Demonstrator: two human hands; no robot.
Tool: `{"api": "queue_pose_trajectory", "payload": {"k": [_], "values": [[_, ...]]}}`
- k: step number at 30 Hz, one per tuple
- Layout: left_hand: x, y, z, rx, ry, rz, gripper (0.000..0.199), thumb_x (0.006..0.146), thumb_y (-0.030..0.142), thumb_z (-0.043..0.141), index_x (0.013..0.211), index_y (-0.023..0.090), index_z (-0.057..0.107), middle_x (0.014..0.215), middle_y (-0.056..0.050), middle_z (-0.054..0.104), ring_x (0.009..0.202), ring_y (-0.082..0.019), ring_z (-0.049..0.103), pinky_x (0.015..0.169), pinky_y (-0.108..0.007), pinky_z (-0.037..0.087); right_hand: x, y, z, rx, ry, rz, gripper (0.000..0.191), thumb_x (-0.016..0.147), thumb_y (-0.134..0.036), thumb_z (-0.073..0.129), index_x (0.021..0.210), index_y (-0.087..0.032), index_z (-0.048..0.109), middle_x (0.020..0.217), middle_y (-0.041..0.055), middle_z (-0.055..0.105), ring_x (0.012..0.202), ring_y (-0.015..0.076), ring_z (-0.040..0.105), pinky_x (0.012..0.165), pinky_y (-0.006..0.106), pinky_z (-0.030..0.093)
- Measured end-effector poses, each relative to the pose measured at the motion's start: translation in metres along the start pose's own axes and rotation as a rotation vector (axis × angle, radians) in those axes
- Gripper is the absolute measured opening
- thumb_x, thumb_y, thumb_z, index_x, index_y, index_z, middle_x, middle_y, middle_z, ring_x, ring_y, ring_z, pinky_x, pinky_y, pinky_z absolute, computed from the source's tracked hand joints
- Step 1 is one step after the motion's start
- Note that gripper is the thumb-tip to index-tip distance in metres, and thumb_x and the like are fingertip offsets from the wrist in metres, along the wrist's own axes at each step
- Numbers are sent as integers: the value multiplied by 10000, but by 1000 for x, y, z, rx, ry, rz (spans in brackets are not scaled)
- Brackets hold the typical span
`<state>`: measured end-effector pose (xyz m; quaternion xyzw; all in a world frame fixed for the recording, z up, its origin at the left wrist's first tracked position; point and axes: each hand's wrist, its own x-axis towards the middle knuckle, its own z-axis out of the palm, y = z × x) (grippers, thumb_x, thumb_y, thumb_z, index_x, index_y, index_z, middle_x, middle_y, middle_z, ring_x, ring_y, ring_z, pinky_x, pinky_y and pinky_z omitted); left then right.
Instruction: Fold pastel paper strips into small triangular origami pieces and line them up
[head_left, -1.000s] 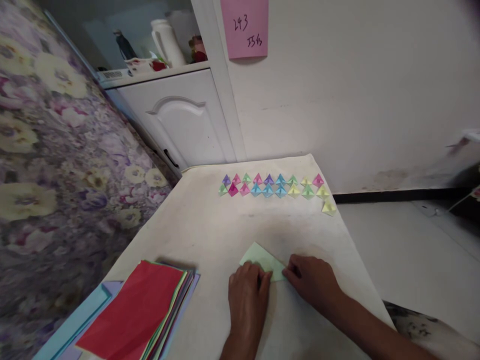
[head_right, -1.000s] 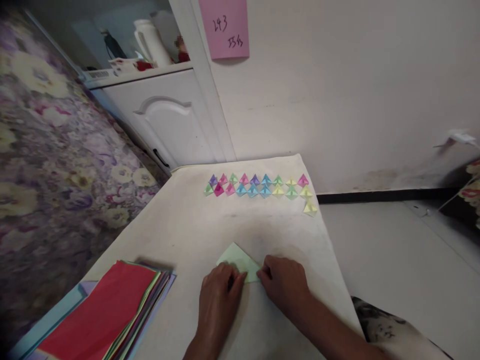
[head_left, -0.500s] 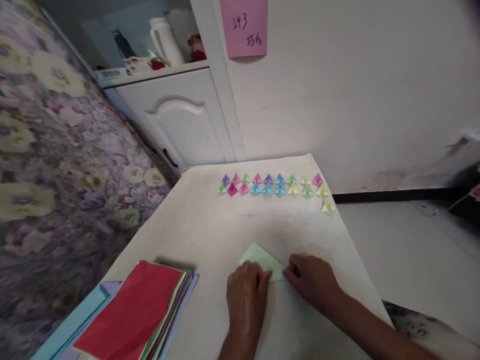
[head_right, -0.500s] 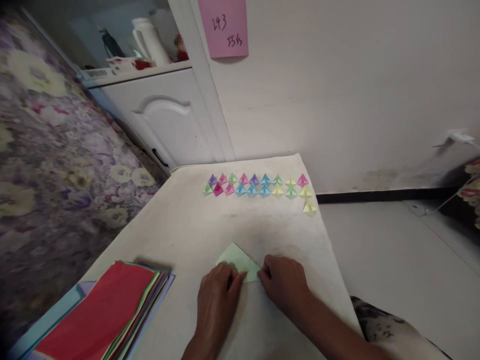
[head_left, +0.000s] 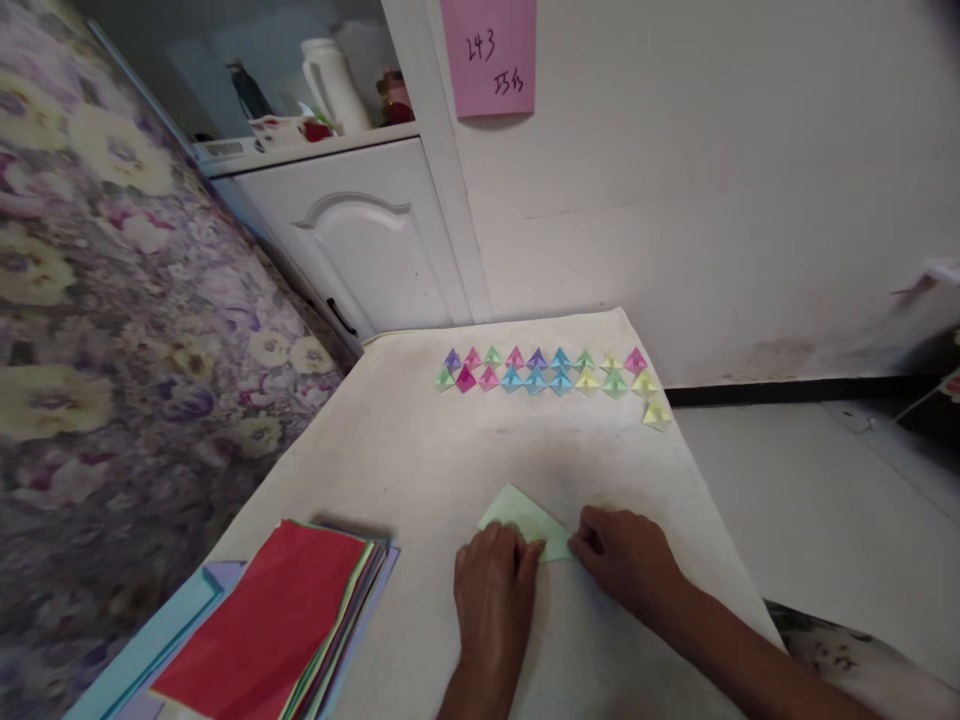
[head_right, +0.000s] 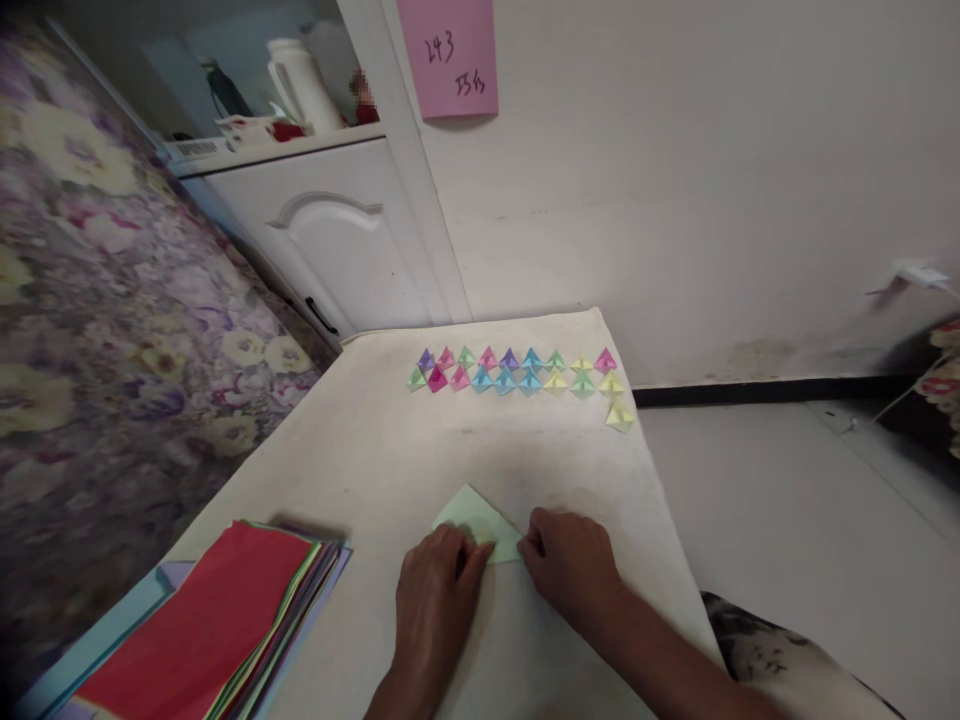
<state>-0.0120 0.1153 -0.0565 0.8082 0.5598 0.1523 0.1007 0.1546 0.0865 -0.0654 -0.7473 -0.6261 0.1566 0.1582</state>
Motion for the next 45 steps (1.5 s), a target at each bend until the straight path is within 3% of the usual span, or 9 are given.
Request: {"api": "queue_pose_trajectory", "payload": {"k": [10,16,22,26,30,35,37,41,45], "values": [[-2,1,0,65,14,12,232,855,337,409,702,198,515,714,-22,564,711,-204,509,645,-322,314,0,2,-5,11,-39,14,105,729,-282,528,658,-221,576,624,-17,631,587,133,529,518,232,204],[1,8,1,97,4,126,110,828,207,456,791,192,559,823,-43,567,807,-220,490,707,-349,349,0,7,-10,30,-67,19,76,718,-276,550,680,-222,587,647,-17,638,601,129,533,520,227,219],[-4,11,6,-202,-76,236,249,899,190,334,1003,208,559,985,-28,602,926,-153,519,832,-289,425,2,10,-11,79,-103,21,67,689,-272,577,660,-215,598,644,-21,633,600,123,524,521,222,230],[-13,4,14,-64,-74,370,307,870,169,403,1146,200,532,1179,-65,568,1097,-200,479,923,-345,416,3,18,-13,120,-119,1,48,651,-259,610,643,-212,613,639,-27,637,601,121,532,514,216,239],[-21,0,21,-33,-40,380,397,855,143,416,1235,241,473,1281,-54,515,1184,-216,447,946,-375,426,7,35,-27,168,-131,-26,23,610,-224,636,610,-206,622,624,-33,635,581,118,534,497,207,257],[-25,3,16,-53,-38,421,445,836,120,445,1253,275,456,1320,-41,475,1204,-217,435,959,-402,420,12,45,-45,231,-17,-50,150,777,-215,469,757,-189,616,734,-3,636,674,127,556,590,220,352],[-25,5,13,-45,-52,427,455,835,114,450,1258,282,451,1331,-42,457,1215,-217,420,962,-405,416,10,41,-44,267,45,-105,185,794,-173,429,819,-188,612,809,9,632,752,133,561,666,232,384],[-27,9,10,-25,-91,415,443,860,140,422,1272,304,429,1348,-30,433,1239,-206,385,979,-399,400,-1,26,-26,362,162,-347,278,767,-60,378,852,-162,622,866,53,622,833,149,558,767,272,430],[-28,13,9,-59,-73,378,428,875,176,407,1285,297,411,1343,-19,443,1237,-190,389,989,-379,399,-20,13,-2,348,83,-557,482,698,4,362,1099,-164,571,1091,85,600,1028,163,519,903,331,422]]}}
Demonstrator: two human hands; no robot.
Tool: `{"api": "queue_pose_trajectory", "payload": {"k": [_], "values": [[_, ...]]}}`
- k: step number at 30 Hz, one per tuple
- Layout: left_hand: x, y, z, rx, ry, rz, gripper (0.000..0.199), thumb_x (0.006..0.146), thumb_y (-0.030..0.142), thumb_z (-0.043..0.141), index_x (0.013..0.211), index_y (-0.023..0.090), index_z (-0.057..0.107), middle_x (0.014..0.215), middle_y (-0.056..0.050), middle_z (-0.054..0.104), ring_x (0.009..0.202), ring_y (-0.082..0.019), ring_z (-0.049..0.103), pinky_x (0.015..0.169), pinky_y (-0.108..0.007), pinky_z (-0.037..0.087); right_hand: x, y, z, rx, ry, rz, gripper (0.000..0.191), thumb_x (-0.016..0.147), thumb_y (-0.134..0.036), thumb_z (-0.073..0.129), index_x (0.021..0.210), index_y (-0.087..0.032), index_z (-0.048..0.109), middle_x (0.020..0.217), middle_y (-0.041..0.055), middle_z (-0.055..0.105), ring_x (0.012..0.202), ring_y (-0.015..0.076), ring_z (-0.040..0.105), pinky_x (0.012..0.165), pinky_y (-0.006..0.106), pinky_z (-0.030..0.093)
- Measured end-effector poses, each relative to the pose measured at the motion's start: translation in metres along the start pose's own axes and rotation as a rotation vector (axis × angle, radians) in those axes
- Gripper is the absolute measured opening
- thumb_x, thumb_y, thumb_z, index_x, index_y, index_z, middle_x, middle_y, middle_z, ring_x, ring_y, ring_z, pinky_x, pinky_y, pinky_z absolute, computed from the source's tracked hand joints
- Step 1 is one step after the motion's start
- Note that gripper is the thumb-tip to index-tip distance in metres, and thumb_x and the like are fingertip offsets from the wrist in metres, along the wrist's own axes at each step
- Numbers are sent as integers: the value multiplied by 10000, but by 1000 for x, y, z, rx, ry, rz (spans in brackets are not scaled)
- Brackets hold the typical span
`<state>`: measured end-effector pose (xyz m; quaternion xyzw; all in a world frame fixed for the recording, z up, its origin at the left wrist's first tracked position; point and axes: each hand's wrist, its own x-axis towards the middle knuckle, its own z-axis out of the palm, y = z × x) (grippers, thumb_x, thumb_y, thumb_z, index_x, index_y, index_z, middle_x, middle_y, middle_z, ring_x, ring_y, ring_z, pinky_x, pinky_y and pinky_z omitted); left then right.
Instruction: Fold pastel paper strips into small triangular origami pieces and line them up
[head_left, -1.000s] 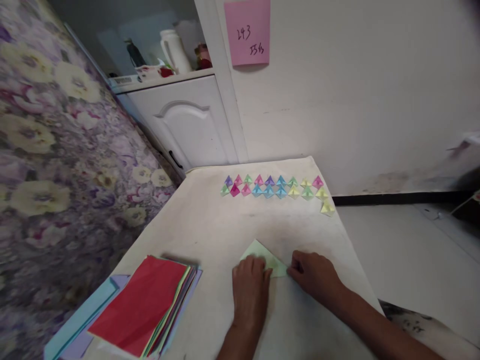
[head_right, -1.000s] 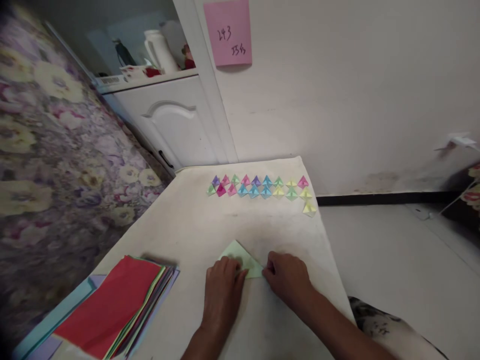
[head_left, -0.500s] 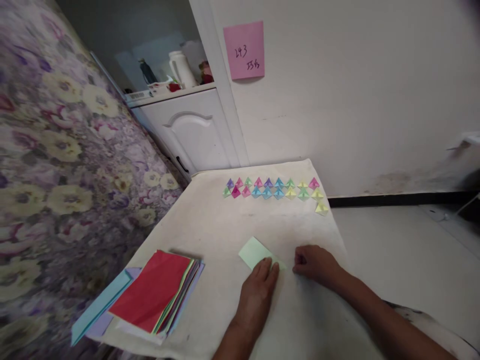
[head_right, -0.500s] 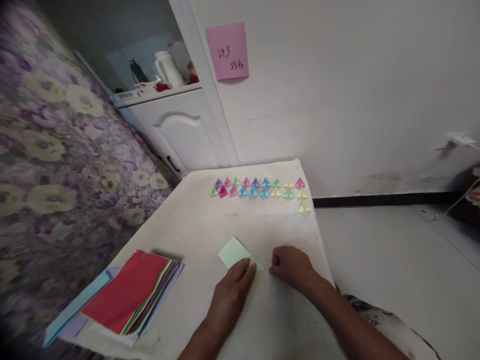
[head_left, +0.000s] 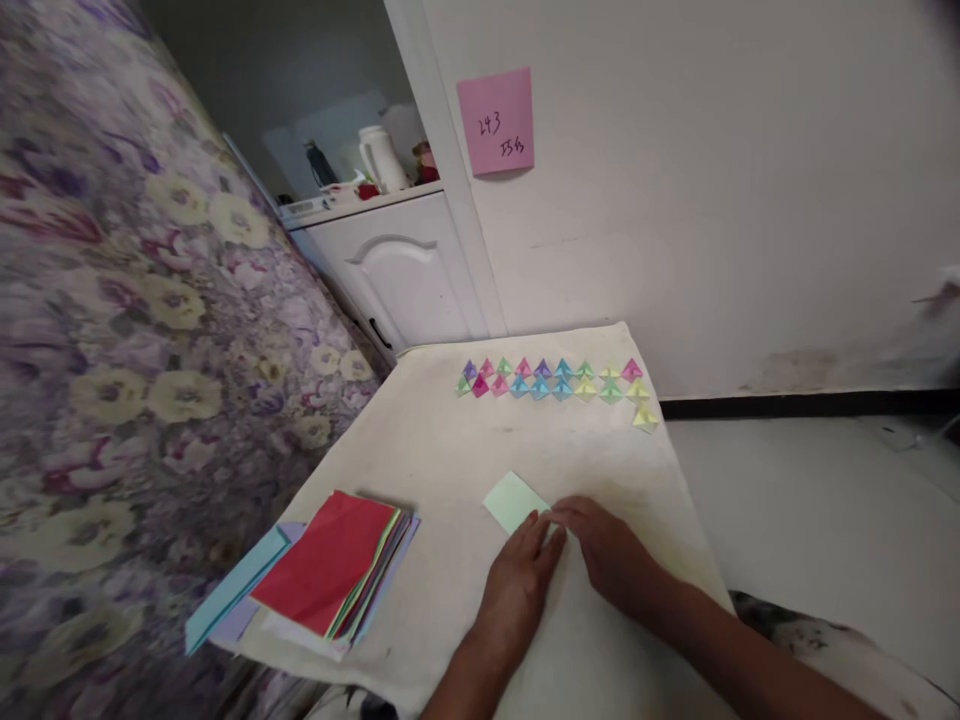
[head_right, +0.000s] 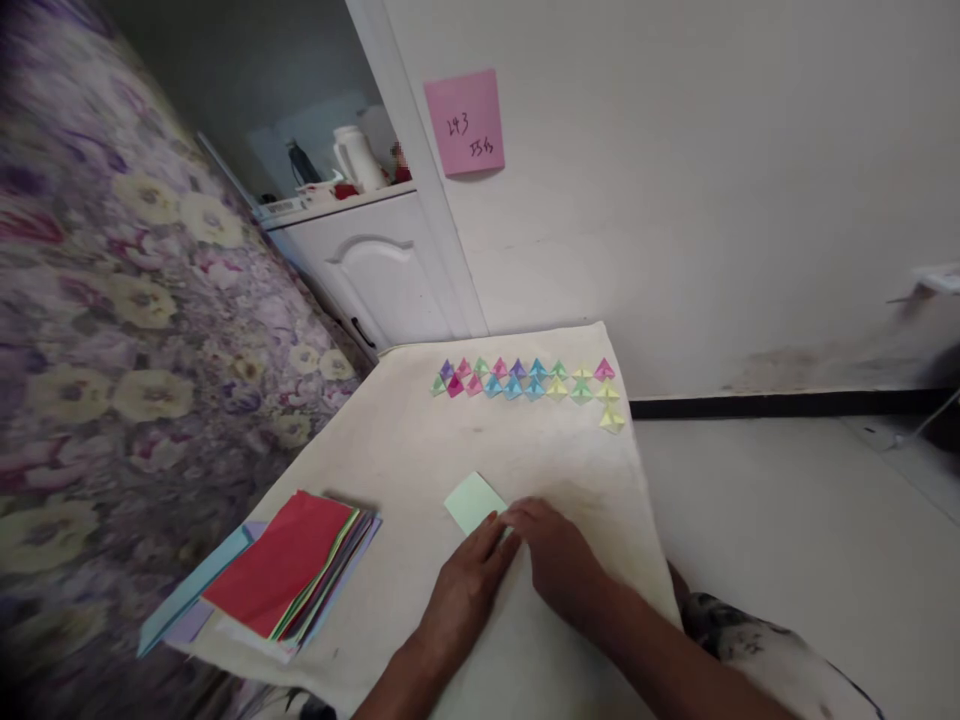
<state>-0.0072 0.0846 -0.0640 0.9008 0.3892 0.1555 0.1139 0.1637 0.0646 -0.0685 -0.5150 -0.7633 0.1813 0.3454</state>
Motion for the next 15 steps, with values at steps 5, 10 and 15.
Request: {"api": "queue_pose_trajectory", "payload": {"k": [5,10,15], "values": [[-6,0,-1,20,16,49,472,860,127,407,1311,259,368,1346,-49,439,1221,-175,413,1023,-396,359,-17,-7,18,-156,-105,-36,703,639,40,311,1316,-136,379,1341,101,427,1232,167,372,1026,400,329],[-23,-6,1,105,59,87,465,854,106,385,1311,189,362,1337,-106,444,1233,-185,395,1016,-413,368,-23,-10,20,-298,-140,-52,658,682,57,303,1300,-142,409,1342,107,424,1227,182,391,1035,421,320],[-35,-10,-1,154,59,78,456,863,123,365,1312,200,354,1338,-105,441,1230,-197,399,1005,-430,379,-25,-9,26,-358,-77,-49,544,765,20,344,1262,-166,465,1299,94,481,1183,183,446,1026,397,341]]}}
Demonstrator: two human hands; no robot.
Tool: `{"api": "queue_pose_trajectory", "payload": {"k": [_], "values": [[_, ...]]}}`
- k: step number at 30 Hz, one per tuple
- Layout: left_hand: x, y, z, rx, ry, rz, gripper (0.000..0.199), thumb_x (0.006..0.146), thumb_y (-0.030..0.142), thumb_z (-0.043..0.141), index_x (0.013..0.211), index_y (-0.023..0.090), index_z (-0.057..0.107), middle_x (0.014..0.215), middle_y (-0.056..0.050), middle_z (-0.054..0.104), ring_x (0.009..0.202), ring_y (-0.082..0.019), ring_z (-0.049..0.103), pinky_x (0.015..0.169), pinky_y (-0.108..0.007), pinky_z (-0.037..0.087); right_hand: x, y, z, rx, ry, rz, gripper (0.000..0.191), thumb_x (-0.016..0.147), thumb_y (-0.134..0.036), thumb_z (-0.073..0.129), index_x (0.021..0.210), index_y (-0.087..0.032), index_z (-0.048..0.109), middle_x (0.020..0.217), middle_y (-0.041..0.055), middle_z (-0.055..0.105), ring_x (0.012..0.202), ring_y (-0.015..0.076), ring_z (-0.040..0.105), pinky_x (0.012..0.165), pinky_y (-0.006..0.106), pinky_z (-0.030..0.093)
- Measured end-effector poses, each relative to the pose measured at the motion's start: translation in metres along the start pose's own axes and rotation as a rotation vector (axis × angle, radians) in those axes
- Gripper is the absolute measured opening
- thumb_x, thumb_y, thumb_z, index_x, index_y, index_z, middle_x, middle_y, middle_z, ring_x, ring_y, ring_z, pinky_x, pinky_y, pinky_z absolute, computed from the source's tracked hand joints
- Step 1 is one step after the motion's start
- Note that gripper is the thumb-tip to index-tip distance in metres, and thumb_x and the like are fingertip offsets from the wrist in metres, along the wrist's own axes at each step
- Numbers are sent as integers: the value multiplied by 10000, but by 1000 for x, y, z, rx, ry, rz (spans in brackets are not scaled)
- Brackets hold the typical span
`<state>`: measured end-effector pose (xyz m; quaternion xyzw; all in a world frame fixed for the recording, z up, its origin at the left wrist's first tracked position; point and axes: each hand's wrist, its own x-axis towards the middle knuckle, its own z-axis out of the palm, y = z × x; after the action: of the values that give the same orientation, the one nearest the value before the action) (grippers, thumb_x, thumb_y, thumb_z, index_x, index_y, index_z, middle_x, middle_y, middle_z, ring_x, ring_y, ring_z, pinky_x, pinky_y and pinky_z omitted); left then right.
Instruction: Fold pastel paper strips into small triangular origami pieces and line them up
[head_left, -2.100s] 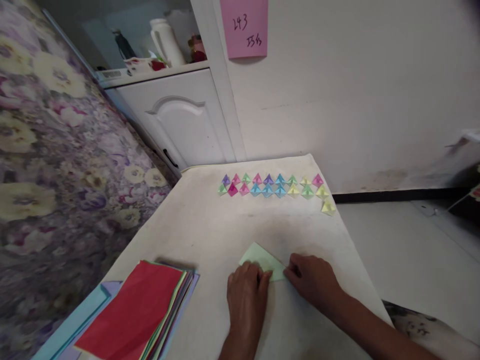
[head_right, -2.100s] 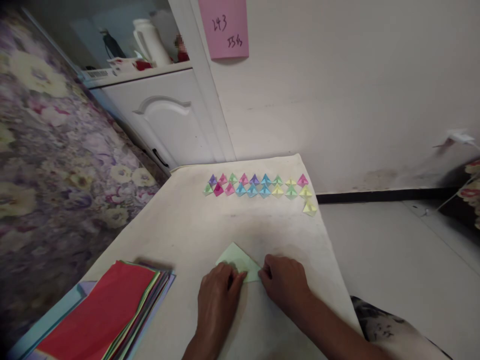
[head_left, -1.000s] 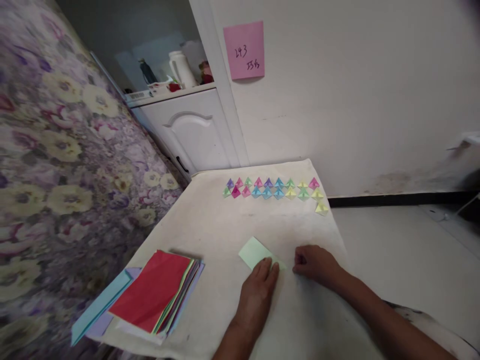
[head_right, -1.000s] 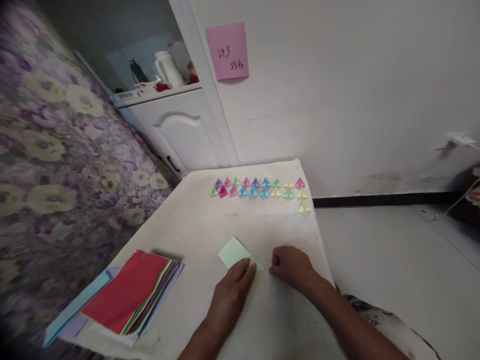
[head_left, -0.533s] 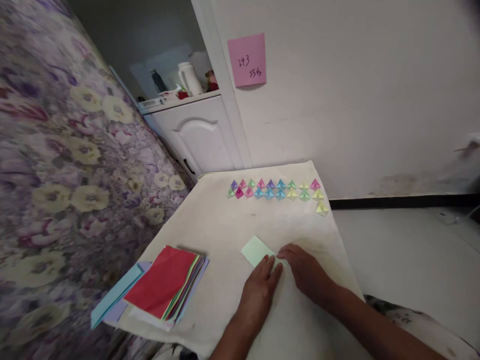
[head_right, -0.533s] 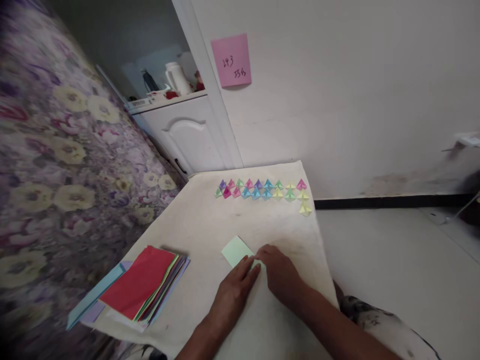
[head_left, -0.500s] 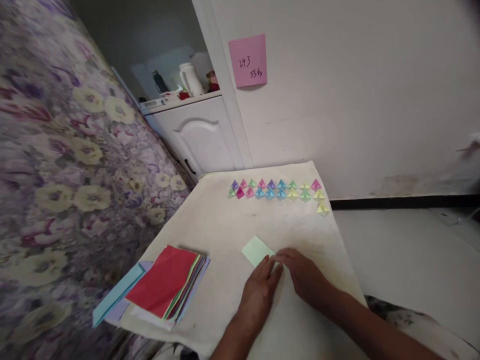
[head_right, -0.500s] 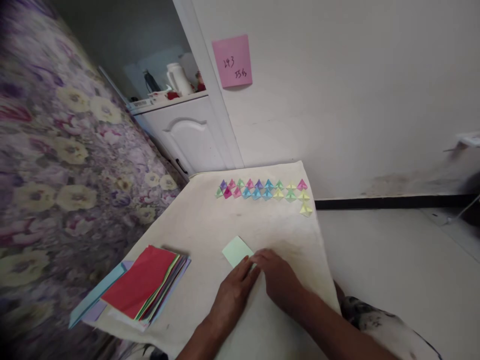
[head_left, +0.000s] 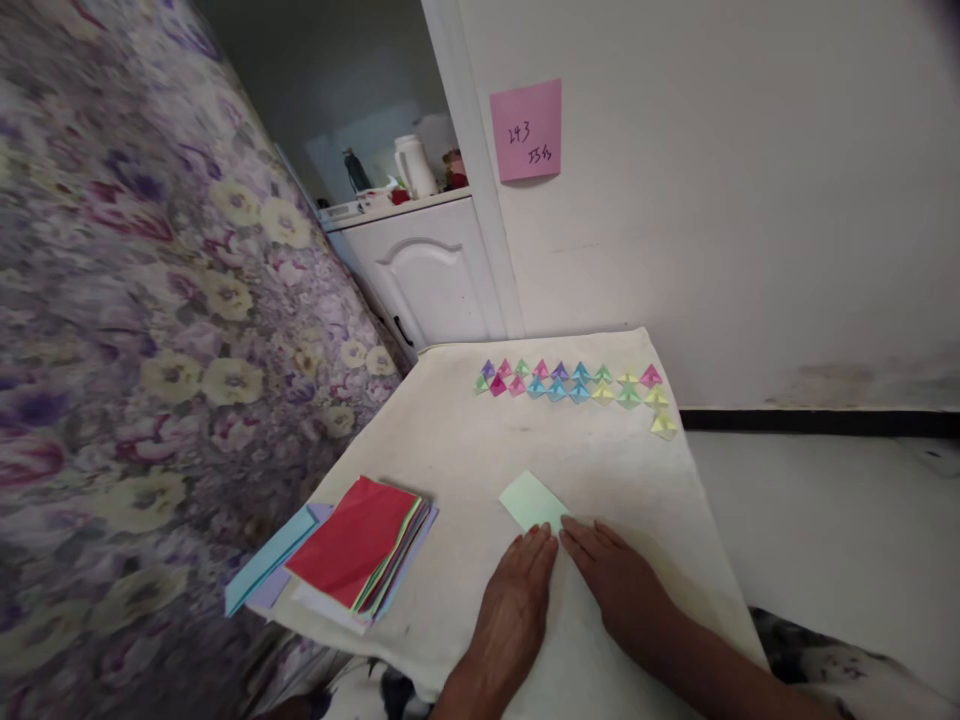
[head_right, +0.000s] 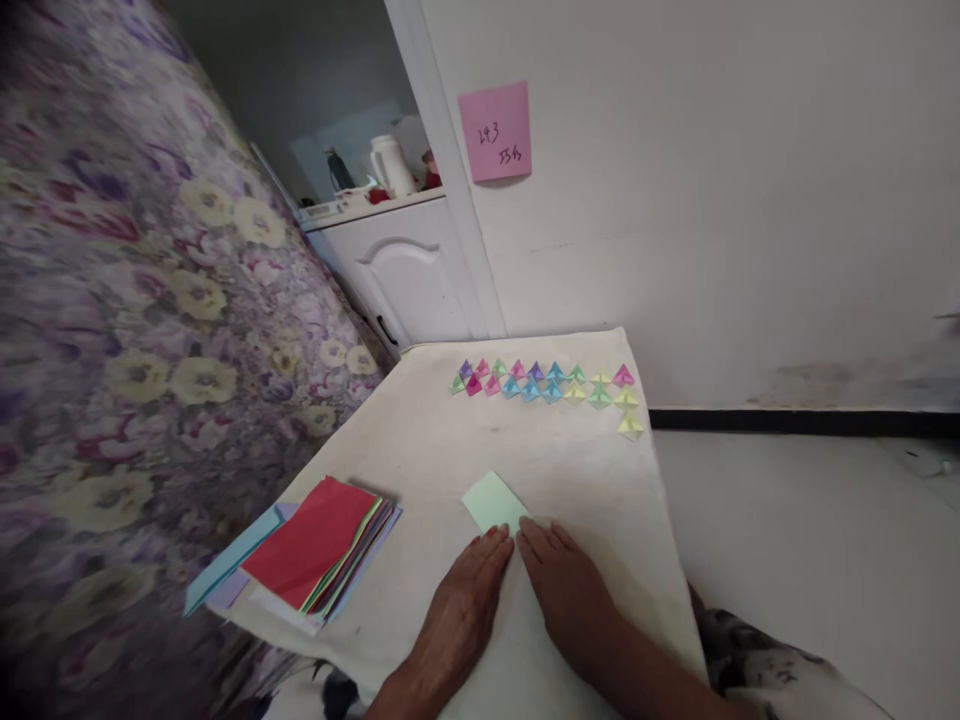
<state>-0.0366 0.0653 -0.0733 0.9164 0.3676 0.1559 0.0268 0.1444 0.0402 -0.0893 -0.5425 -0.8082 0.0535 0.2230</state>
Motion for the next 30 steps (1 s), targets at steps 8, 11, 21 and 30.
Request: {"api": "queue_pose_trajectory", "payload": {"k": [8,11,21,30], "values": [[-13,-7,2,46,23,-46,490,833,73,377,1308,193,367,1331,-109,452,1226,-197,405,1000,-415,388,5,-3,-4,-38,-4,4,421,816,-29,368,1185,-135,541,1232,111,544,1118,216,506,995,415,372],[-16,-6,1,51,20,-79,500,826,63,380,1302,214,377,1320,-95,468,1211,-194,426,988,-408,405,8,-7,-7,-48,-13,17,437,806,-10,371,1181,-155,542,1212,91,560,1100,215,511,989,412,371],[-18,-4,1,74,37,-86,451,838,80,389,1274,195,411,1314,-111,473,1208,-205,430,987,-428,401,12,-11,-12,-99,-31,96,361,807,-50,459,1097,-221,591,1089,64,606,1017,239,515,994,462,303],[-20,-2,-2,-92,83,-173,425,832,90,391,1229,231,447,1280,-84,512,1181,-203,459,984,-441,394,-3,4,-15,-99,-6,101,472,732,49,410,1067,-213,613,1112,59,592,1023,240,490,956,439,310]]}}
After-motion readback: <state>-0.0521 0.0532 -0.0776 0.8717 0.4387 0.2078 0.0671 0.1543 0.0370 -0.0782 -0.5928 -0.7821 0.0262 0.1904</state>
